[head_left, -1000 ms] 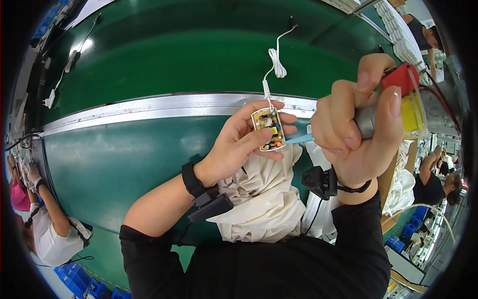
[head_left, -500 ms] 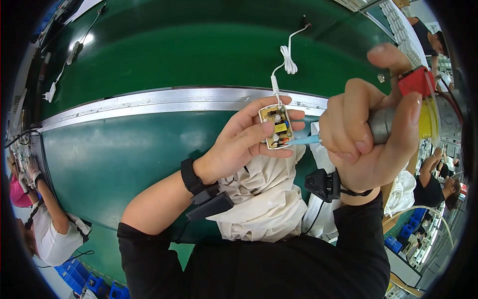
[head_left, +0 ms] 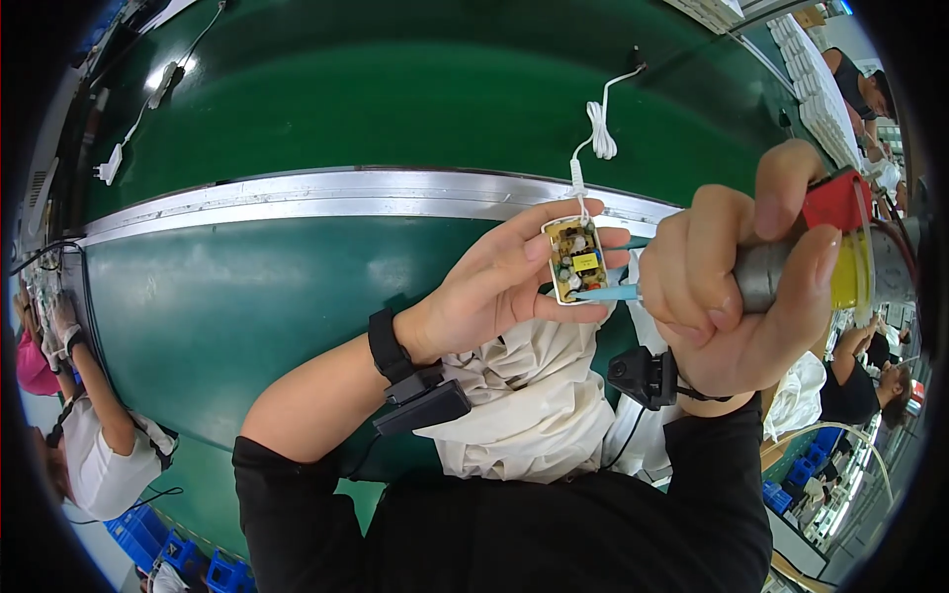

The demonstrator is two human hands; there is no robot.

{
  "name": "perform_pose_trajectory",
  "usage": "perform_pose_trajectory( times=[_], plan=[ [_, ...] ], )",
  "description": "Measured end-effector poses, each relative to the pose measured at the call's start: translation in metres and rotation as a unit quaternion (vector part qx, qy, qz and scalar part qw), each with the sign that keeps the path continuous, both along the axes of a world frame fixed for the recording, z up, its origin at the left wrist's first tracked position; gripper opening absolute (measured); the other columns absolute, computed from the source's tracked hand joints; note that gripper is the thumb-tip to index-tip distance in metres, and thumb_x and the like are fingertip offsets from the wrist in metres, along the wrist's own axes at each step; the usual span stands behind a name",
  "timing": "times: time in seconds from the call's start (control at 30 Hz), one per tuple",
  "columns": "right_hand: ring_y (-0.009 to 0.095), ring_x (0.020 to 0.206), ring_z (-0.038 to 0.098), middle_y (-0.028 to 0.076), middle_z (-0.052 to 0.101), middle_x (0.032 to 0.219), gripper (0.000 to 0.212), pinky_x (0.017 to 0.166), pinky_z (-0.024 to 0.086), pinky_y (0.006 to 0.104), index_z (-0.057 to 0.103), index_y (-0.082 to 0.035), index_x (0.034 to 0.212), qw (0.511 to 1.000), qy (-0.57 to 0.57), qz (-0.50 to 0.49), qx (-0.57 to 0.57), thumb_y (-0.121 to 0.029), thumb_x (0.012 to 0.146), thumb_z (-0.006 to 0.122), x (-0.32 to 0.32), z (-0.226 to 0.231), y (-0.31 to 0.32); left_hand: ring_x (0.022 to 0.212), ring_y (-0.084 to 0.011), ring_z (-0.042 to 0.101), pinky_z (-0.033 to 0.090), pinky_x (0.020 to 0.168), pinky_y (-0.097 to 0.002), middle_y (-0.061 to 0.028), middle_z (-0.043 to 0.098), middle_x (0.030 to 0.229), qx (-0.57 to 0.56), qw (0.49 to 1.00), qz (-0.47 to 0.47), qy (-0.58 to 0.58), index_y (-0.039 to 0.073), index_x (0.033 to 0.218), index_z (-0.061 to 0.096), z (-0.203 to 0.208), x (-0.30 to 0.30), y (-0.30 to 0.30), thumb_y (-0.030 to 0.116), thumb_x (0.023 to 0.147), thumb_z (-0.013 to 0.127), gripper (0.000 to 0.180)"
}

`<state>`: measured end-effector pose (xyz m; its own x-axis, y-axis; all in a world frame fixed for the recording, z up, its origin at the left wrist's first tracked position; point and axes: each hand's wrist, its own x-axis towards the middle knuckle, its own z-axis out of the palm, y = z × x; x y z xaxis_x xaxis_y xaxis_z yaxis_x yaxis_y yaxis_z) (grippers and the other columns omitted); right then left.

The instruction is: The person picks up a circuit board and applies glue to it using a dispenser. They then set the board back on the conveyor belt and move a power cord aside before repeating the process with another board.

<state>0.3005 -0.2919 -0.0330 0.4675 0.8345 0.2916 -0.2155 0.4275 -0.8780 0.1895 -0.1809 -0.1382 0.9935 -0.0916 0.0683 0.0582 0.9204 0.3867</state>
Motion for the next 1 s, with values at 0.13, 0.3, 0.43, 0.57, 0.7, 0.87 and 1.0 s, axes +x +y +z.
perform_pose_trajectory(
  times=[0.13,0.3,0.43,0.57,0.7,0.87,1.0],
  plan=[
    [0.007,0.039,0.031,0.0,0.035,0.053,0.041,0.036,0.025,0.0215,0.035,-0.007,0.111,0.999,-0.033,-0.019,-0.011,-0.046,0.097,0.035,-0.001,0.001,0.002,0.128,-0.0272,0.04,0.043,0.098,-0.0481,-0.0172,0.039,0.137,-0.001,1.0,-0.002,0.003,0.004,0.141,0.021,-0.002,0.002,0.001,0.034,0.095,0.046,0.06],
    [0.007,0.038,0.031,-0.001,0.035,0.053,0.048,0.036,0.026,0.0216,0.033,-0.005,0.119,0.999,-0.042,-0.025,-0.019,-0.047,0.097,0.035,0.0,0.012,0.003,0.128,-0.0258,0.039,0.043,0.099,-0.0477,-0.0164,0.038,0.137,0.001,1.0,-0.008,-0.002,0.004,0.141,0.022,0.002,0.002,0.001,0.033,0.096,0.045,0.058],
    [0.007,0.038,0.031,-0.002,0.034,0.051,0.052,0.035,0.026,0.0217,0.031,-0.005,0.125,0.997,-0.038,-0.048,-0.036,-0.048,0.096,0.035,0.0,0.025,-0.002,0.129,-0.025,0.039,0.043,0.099,-0.0468,-0.0158,0.038,0.137,0.015,1.0,-0.005,0.007,0.005,0.141,0.022,0.012,0.003,-0.003,0.031,0.096,0.044,0.056],
    [0.006,0.038,0.029,-0.002,0.032,0.05,0.051,0.035,0.024,0.0214,0.033,-0.005,0.122,0.994,-0.044,-0.075,-0.067,-0.049,0.096,0.035,-0.001,0.045,-0.007,0.128,-0.0242,0.04,0.044,0.098,-0.0449,-0.015,0.039,0.137,0.041,0.999,0.023,0.023,0.008,0.141,0.024,0.028,0.013,-0.004,0.028,0.096,0.044,0.053],
    [0.004,0.039,0.031,-0.002,0.035,0.048,0.056,0.038,0.024,0.0208,0.037,0.0,0.116,0.989,0.0,-0.097,-0.111,-0.048,0.091,0.048,-0.013,0.063,-0.014,0.12,-0.0231,0.046,0.048,0.093,-0.0412,-0.0144,0.043,0.13,0.138,0.985,0.098,0.024,0.009,0.135,0.034,0.056,0.043,0.013,0.021,0.093,0.048,0.046],
    [0.004,0.04,0.031,-0.002,0.036,0.051,0.042,0.038,0.024,0.0197,0.041,-0.001,0.111,0.993,0.028,-0.099,-0.065,-0.037,0.093,0.048,-0.025,0.075,-0.02,0.1,-0.0241,0.058,0.053,0.079,-0.0347,-0.0158,0.051,0.112,0.657,0.718,0.222,0.05,0.003,0.121,0.046,0.087,0.091,0.05,0.018,0.083,0.059,0.043],
    [0.004,0.04,0.03,-0.002,0.037,0.053,0.035,0.038,0.024,0.0195,0.042,-0.001,0.109,0.995,0.026,-0.087,-0.046,-0.032,0.093,0.049,-0.027,0.082,-0.025,0.089,-0.032,0.058,0.052,0.075,-0.0375,-0.0178,0.055,0.102,0.937,0.268,0.193,0.113,-0.005,0.116,0.047,0.073,0.083,0.057,0.02,0.081,0.061,0.045]
  ],
)
